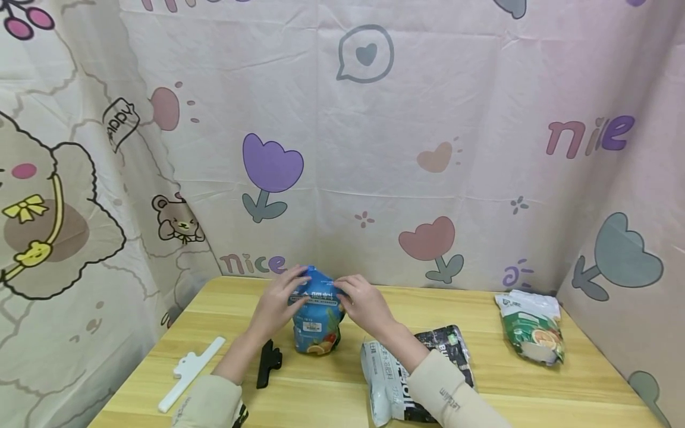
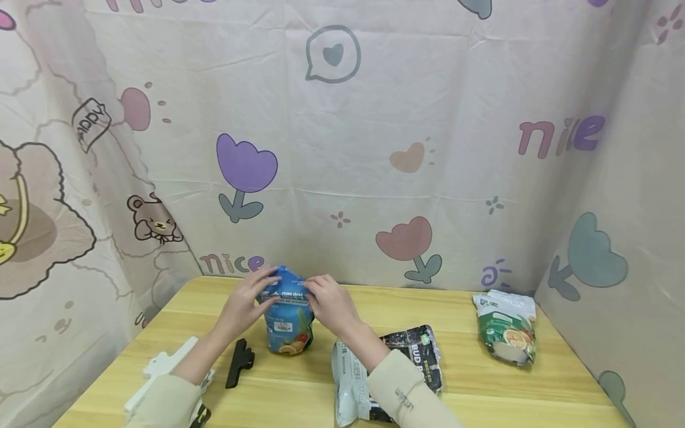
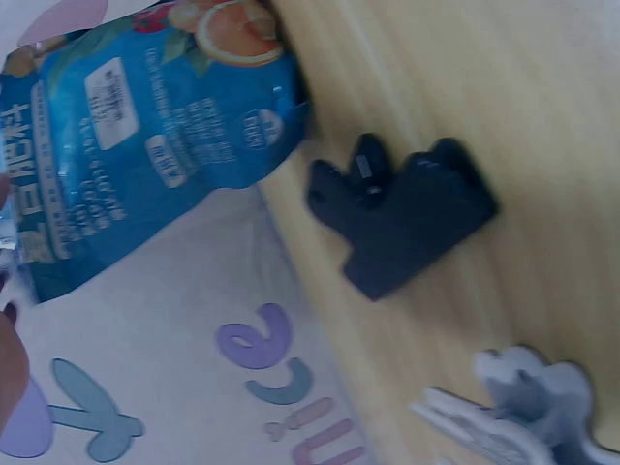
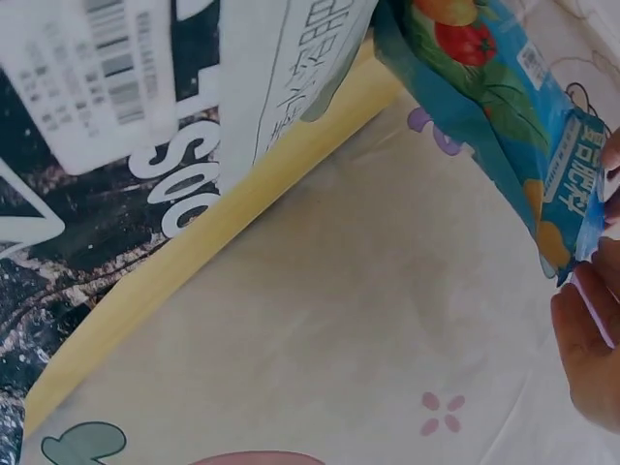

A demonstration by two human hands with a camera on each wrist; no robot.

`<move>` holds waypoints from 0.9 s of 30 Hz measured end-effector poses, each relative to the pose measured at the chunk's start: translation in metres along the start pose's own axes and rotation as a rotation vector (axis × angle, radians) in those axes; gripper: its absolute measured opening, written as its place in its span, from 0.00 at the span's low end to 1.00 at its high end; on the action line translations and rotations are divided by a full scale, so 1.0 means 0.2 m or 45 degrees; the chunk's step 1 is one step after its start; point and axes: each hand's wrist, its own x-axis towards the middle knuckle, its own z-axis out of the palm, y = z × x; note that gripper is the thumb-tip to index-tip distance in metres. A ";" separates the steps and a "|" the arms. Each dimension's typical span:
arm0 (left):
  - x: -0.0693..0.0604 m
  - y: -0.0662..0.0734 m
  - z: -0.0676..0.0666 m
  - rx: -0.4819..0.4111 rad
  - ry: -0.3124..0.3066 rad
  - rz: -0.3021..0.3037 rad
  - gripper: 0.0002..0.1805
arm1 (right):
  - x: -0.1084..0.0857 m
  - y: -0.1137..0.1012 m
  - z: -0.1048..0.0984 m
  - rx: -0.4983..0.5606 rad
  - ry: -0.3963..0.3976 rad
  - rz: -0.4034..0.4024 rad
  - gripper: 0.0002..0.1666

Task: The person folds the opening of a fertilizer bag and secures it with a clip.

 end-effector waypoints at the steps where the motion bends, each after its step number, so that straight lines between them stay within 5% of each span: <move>1: 0.00 0.00 0.00 0.041 -0.027 0.063 0.27 | 0.00 0.00 0.00 -0.022 -0.008 -0.013 0.14; 5: 0.01 0.01 -0.01 0.100 -0.136 0.112 0.22 | -0.01 0.00 0.02 -0.052 -0.073 0.034 0.14; 10: 0.02 0.02 -0.01 0.109 -0.239 0.004 0.14 | -0.01 0.00 0.05 -0.037 -0.167 0.121 0.09; 17: 0.04 0.03 -0.02 0.073 -0.344 -0.152 0.06 | 0.01 0.00 0.06 0.045 -0.173 0.196 0.05; 27: 0.07 0.03 -0.02 0.050 -0.439 -0.221 0.06 | 0.01 0.00 0.06 0.056 -0.147 0.211 0.04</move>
